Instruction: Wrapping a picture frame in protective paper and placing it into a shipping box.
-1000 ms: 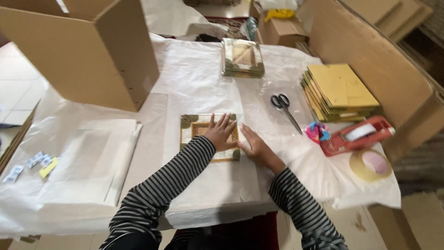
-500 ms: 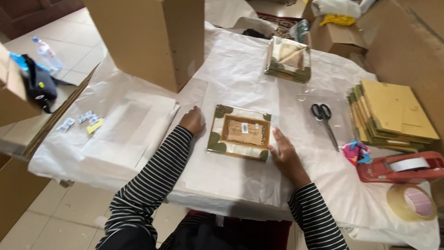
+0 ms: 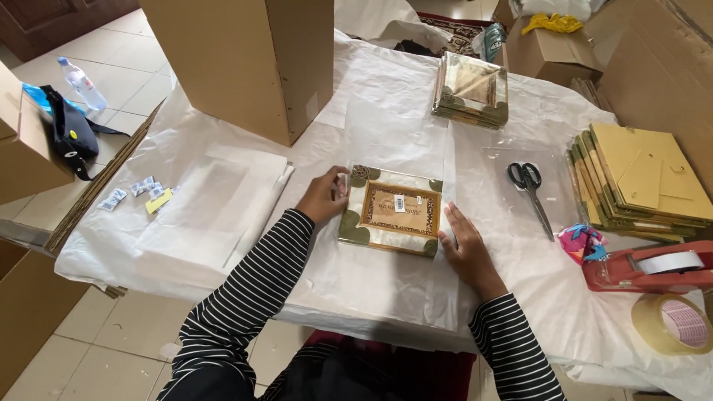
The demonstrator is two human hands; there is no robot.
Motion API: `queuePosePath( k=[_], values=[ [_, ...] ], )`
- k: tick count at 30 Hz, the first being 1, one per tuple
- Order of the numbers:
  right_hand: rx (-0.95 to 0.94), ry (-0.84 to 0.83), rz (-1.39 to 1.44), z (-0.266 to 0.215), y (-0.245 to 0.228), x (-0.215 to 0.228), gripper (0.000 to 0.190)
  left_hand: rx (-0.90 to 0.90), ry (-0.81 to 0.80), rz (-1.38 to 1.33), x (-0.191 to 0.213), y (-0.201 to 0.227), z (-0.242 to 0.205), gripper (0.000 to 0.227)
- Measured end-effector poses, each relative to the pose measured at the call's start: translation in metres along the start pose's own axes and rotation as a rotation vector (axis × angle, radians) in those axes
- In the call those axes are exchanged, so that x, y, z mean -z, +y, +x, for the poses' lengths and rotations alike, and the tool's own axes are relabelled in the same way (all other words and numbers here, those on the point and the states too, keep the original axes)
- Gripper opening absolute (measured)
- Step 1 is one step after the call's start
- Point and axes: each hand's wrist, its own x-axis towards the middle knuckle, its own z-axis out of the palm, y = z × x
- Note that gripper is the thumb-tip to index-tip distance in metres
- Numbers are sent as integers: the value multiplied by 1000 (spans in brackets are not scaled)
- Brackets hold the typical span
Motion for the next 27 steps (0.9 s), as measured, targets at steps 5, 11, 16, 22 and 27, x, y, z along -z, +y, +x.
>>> queuePosePath(
  k=[5,11,16,22,27],
  values=[
    [-7,12,-13,-1,-2,1,64,18,-4,-186,-15,16,-5,59],
    [2,0,-7,-1,-3,2,64,112,249,-251,-32,-4,-2,44],
    [-16,7,-6,-1,-4,1,64,103,-23,-300,-21,62,-20,71],
    [-11,-16,-49,0,6,-3,65,-88,-107,585,-57,22,2,89],
    [-19,-36,-80,0,0,-2,67,-46,-143,699,-62,31,7,97]
  ],
)
